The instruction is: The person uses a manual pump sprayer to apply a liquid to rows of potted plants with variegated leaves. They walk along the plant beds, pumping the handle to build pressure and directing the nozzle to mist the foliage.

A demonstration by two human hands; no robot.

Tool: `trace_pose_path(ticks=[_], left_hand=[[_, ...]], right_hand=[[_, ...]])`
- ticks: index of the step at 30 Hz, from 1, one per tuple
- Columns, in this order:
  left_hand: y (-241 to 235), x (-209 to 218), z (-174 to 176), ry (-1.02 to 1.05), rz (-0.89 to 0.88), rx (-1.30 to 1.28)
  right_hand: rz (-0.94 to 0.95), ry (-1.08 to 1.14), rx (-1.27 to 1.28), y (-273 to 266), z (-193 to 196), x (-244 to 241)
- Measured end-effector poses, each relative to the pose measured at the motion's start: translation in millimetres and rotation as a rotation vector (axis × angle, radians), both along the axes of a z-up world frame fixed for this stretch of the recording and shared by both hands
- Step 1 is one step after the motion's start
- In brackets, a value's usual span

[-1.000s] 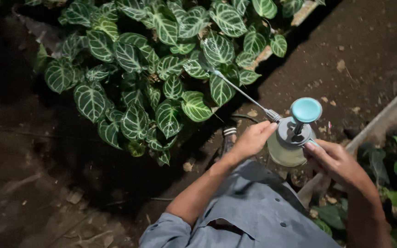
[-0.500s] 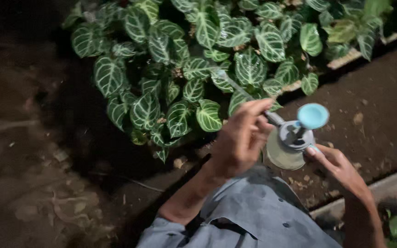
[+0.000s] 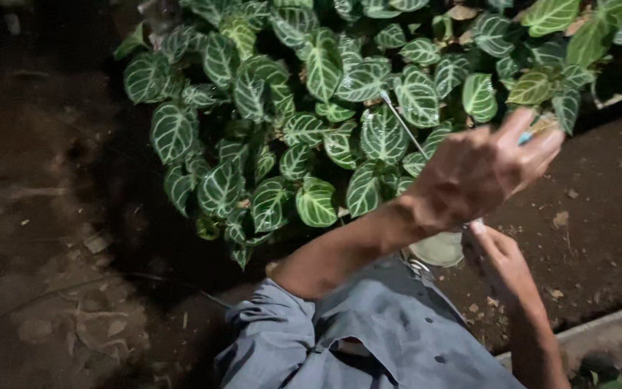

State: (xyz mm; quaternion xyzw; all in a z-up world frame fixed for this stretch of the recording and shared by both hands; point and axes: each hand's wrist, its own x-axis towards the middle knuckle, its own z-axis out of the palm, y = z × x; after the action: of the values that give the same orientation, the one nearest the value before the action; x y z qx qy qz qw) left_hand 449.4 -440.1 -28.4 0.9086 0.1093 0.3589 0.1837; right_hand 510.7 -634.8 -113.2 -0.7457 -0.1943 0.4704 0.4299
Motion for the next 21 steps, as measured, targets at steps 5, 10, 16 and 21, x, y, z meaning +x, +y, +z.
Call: trace_pose_path(ticks=[5, 10, 16, 21], left_hand=[[-0.3, 63.6, 8.6, -0.210, -0.027, 0.022], [-42.8, 97.3, -16.6, -0.128, -0.066, -0.028], [-77.1, 98.8, -3.0, -0.103, -0.080, -0.267], [-98.1, 85.2, -37.7, -0.395, -0.026, -0.714]], right_hand=[[-0.009, 0.046, 0.031, -8.5, 0.8, 36.1], [-0.069, 0.036, 0.046, -30.2, 1.0, 85.8], [-0.083, 0.108, 0.124, -62.0, -11.1, 119.2], [-0.056, 0.056, 0.151, -86.8, -0.3, 143.7]])
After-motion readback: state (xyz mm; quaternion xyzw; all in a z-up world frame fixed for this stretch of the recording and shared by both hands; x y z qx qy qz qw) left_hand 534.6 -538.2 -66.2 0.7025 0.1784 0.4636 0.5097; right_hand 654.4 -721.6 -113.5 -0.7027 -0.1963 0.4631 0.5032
